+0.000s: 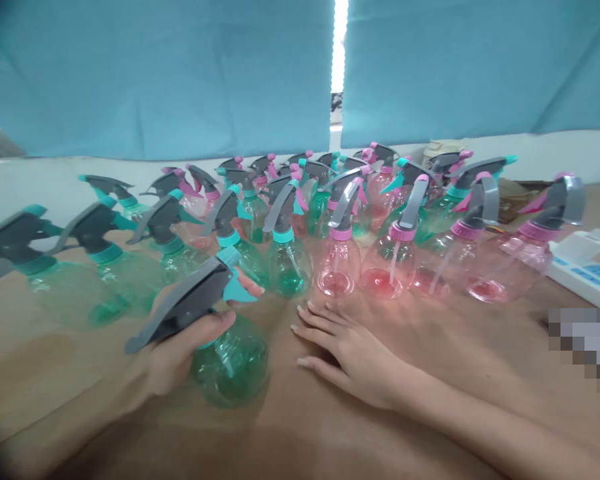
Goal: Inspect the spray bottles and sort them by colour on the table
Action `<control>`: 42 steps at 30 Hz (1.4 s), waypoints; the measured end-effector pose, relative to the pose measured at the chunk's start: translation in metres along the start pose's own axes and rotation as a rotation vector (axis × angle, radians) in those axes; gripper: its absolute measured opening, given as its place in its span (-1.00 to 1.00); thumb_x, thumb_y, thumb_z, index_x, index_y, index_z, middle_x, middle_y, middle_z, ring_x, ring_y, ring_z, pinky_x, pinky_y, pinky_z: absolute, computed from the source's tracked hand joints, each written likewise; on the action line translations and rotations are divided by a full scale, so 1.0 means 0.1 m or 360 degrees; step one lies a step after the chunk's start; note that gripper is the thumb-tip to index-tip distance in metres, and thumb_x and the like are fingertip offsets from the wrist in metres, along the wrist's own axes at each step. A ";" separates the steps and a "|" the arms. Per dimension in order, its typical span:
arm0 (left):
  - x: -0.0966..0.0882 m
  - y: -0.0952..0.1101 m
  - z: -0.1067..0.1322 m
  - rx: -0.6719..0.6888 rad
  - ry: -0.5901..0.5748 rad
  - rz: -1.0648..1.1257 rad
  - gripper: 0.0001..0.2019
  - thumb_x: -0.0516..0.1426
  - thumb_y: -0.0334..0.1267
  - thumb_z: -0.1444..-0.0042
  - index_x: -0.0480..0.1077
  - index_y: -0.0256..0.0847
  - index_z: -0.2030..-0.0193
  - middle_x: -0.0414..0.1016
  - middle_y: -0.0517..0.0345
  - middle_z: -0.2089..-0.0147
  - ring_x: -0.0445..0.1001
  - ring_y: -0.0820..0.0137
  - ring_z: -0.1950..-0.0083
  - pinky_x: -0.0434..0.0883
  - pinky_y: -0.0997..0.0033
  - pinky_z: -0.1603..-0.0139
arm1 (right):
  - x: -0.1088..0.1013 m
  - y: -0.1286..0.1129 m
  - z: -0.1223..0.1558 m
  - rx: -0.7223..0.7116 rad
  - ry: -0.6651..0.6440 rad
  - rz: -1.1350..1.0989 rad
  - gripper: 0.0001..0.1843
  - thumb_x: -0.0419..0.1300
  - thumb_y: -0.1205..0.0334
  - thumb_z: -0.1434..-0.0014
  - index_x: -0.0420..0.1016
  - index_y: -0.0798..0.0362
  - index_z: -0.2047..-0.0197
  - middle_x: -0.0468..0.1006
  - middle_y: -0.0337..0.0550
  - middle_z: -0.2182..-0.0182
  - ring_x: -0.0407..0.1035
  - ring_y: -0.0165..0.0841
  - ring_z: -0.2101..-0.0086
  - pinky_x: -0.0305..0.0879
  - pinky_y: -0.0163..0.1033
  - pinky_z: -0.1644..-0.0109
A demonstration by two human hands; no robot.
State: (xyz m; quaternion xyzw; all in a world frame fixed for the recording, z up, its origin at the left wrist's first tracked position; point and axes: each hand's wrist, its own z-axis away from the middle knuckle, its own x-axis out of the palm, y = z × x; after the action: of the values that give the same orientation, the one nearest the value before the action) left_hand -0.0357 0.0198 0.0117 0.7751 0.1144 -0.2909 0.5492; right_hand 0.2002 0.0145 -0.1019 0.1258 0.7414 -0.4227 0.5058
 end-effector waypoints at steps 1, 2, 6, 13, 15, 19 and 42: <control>0.00 0.00 0.00 0.0011 0.0002 -0.0016 -0.85 0.04 -0.24 -0.02 0.40 -0.05 0.28 0.20 0.32 0.59 0.22 0.39 0.57 0.21 0.38 0.53 | 0.00 0.00 0.00 0.0004 -0.0006 0.0009 -0.43 0.01 -0.08 -0.36 0.17 -0.09 -0.36 0.13 -0.17 -0.36 -0.06 -0.15 -0.34 -0.12 0.11 -0.40; 0.00 0.01 0.00 0.0012 -0.0001 -0.0021 -0.88 0.04 -0.25 -0.02 0.38 -0.06 0.30 0.19 0.32 0.60 0.23 0.39 0.56 0.19 0.38 0.53 | 0.00 0.00 0.00 0.0009 -0.0014 0.0019 -0.43 0.01 -0.08 -0.36 0.17 -0.09 -0.36 0.12 -0.18 -0.36 -0.06 -0.16 -0.34 -0.12 0.11 -0.40; -0.01 0.01 0.00 -0.0021 -0.0012 0.0028 -0.94 0.03 -0.27 -0.02 0.31 -0.06 0.36 0.15 0.33 0.60 0.23 0.39 0.56 0.14 0.38 0.55 | -0.01 0.01 0.00 0.0011 -0.0018 0.0017 -0.43 0.01 -0.08 -0.36 0.18 -0.11 -0.36 0.12 -0.19 -0.36 -0.05 -0.15 -0.34 -0.11 0.12 -0.40; 0.03 -0.07 0.00 -0.0045 0.0063 0.0099 -0.67 0.09 -0.32 -0.02 0.43 -0.03 0.05 0.49 0.26 0.34 0.46 0.36 0.40 0.41 0.39 0.39 | -0.01 0.01 0.00 0.0019 -0.0019 0.0006 -0.43 0.02 -0.09 -0.35 0.18 -0.12 -0.36 0.13 -0.18 -0.35 -0.05 -0.14 -0.34 -0.10 0.14 -0.39; 0.05 -0.09 0.00 -0.0038 0.0099 0.0134 -0.62 0.11 -0.35 -0.03 0.42 -0.03 -0.02 0.54 0.21 0.12 0.54 0.33 0.18 0.48 0.37 0.15 | -0.01 0.01 0.00 0.0006 0.0006 -0.0004 -0.44 0.03 -0.08 -0.35 0.18 -0.12 -0.35 0.14 -0.17 -0.35 -0.05 -0.14 -0.34 -0.09 0.13 -0.39; 0.07 -0.09 0.00 -0.0038 0.0092 0.0170 -0.61 0.11 -0.34 -0.06 0.40 -0.07 -0.07 0.54 0.17 0.02 0.54 0.33 0.12 0.48 0.35 0.05 | -0.02 0.00 0.00 -0.0010 0.0012 0.0000 -0.44 0.02 -0.07 -0.35 0.20 -0.10 -0.35 0.14 -0.15 -0.35 -0.04 -0.14 -0.34 -0.08 0.12 -0.39; 0.07 -0.09 0.01 -0.0073 0.0078 0.0108 -0.59 0.10 -0.27 -0.06 0.39 -0.05 -0.10 0.36 0.31 0.43 0.15 0.49 0.59 0.29 0.43 0.49 | -0.04 -0.01 -0.01 0.0017 -0.0054 0.0059 -0.41 -0.02 -0.11 -0.36 0.20 -0.04 -0.35 0.11 -0.15 -0.36 -0.07 -0.16 -0.35 -0.09 0.11 -0.39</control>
State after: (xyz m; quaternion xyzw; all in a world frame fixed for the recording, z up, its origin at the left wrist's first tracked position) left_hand -0.0348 0.0211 0.0001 0.7725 0.1081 -0.2503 0.5735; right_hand 0.2001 0.0157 -0.0981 0.1351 0.7281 -0.4193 0.5252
